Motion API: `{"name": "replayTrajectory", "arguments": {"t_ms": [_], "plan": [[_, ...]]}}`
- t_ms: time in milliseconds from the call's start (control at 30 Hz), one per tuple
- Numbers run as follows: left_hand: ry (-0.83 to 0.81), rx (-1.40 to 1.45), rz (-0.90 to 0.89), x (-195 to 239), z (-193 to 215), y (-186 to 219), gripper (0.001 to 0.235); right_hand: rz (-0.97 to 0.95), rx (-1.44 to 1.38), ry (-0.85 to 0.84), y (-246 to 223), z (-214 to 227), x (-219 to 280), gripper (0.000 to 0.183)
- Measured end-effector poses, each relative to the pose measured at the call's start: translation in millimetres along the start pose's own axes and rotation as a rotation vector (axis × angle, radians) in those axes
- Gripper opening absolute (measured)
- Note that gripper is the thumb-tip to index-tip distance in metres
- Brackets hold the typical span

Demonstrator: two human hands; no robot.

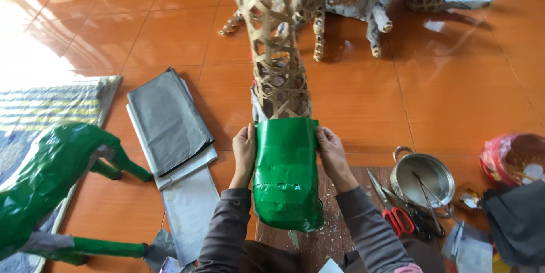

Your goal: Applying green tape and cutting paper strips to decorate a bamboo giraffe sculpture

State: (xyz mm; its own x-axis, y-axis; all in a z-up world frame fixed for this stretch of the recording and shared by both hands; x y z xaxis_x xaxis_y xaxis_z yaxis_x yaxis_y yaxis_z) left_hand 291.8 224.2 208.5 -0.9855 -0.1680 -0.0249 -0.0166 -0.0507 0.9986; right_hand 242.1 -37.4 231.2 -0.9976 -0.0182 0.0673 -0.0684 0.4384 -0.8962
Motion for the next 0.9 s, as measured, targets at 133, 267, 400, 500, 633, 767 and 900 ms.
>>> {"name": "replayTrajectory", "arguments": {"t_ms": [133, 267, 400, 500, 633, 767, 900], "plan": [[-0.067, -0.180, 0.002, 4.8, -0.1, -4.4, 0.029, -0.001, 0.037, 0.026, 14.4, 4.8, -10.3, 0.023], [-0.133, -0.173, -0.027, 5.1, -1.9, -7.5, 0.032, 0.010, -0.039, 0.027, 14.5, 5.1, -17.8, 0.019], [-0.228, -0.107, 0.001, 3.8, -6.8, -8.5, 0.031, -0.009, -0.124, 0.039, 7.4, -3.8, -7.3, 0.019], [-0.241, -0.036, 0.044, 27.2, -24.3, 43.8, 0.030, -0.058, -0.231, -0.035, -25.6, -22.5, 9.3, 0.026], [-0.258, 0.008, 0.072, 31.4, -26.8, 49.7, 0.029, -0.428, -0.310, -0.034, -45.0, -45.5, 22.9, 0.064], [-0.312, -0.005, 0.072, 33.6, -22.7, 49.3, 0.035, -0.483, -0.306, -0.035, -32.2, -50.6, 19.3, 0.085], [-0.371, -0.001, 0.065, 36.0, -26.3, 60.8, 0.040, -0.472, -0.173, -0.056, -49.7, -56.1, 24.9, 0.081]]}}
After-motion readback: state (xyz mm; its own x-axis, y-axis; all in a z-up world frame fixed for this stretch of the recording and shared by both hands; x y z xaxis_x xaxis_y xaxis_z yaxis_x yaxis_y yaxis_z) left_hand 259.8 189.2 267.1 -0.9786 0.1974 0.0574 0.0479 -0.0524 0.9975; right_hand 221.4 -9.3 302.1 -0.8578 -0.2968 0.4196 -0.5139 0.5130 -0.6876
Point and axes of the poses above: each hand's wrist, its own x-axis away from the middle knuckle, its own z-axis out of the back of the hand, y = z × x, the point moved 2 cm from there along -x, towards the middle knuckle, and after that the axes turned 12 degrees about -y, right-handed, at the moved point
